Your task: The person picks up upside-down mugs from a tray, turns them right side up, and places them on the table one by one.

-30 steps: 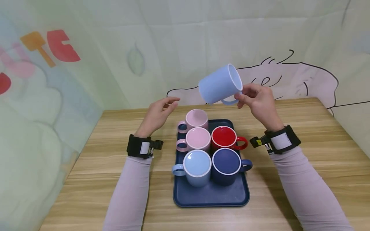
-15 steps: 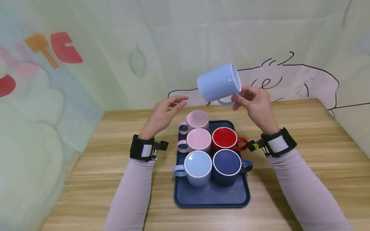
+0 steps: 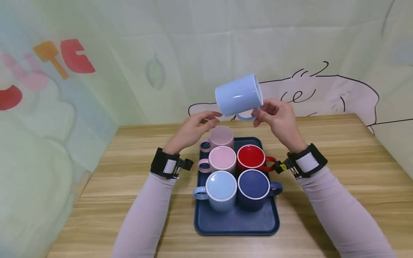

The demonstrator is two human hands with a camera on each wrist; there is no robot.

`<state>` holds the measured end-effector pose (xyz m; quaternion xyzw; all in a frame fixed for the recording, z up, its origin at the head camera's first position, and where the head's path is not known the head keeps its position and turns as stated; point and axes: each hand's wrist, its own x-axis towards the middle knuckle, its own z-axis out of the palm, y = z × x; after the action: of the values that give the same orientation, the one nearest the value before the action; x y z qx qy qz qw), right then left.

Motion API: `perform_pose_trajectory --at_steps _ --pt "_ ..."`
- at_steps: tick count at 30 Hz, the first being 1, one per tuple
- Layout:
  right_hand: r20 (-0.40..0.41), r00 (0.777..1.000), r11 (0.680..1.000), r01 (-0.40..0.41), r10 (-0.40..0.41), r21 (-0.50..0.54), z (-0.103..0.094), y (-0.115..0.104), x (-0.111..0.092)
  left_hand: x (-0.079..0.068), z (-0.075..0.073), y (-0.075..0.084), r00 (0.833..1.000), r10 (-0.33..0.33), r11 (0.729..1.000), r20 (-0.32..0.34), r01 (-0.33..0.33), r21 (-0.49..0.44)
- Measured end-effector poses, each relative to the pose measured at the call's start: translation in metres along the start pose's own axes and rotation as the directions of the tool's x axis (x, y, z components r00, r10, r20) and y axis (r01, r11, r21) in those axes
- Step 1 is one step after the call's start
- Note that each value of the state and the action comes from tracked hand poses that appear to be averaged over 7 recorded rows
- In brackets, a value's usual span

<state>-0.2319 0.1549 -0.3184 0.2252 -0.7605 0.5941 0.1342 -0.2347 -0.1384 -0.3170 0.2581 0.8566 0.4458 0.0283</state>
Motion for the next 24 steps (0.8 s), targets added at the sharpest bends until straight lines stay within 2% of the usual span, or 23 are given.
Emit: perform_pose_trajectory --at_steps 9,17,24 --pt "0.049 0.998 0.998 -0.048 0.047 0.035 0.002 -0.002 0.008 0.011 0.007 0.004 0.998 0.005 0.998 0.056 -0.002 -0.059" --pt "0.107 0.992 0.996 -0.070 0.063 0.063 0.008 -0.002 0.011 0.013 0.005 0.006 0.997 -0.014 0.995 0.079 0.021 -0.096" --pt "0.135 0.989 0.993 -0.071 0.059 0.093 0.014 -0.004 0.014 0.016 0.006 0.005 0.996 -0.023 0.975 0.084 0.041 -0.219"
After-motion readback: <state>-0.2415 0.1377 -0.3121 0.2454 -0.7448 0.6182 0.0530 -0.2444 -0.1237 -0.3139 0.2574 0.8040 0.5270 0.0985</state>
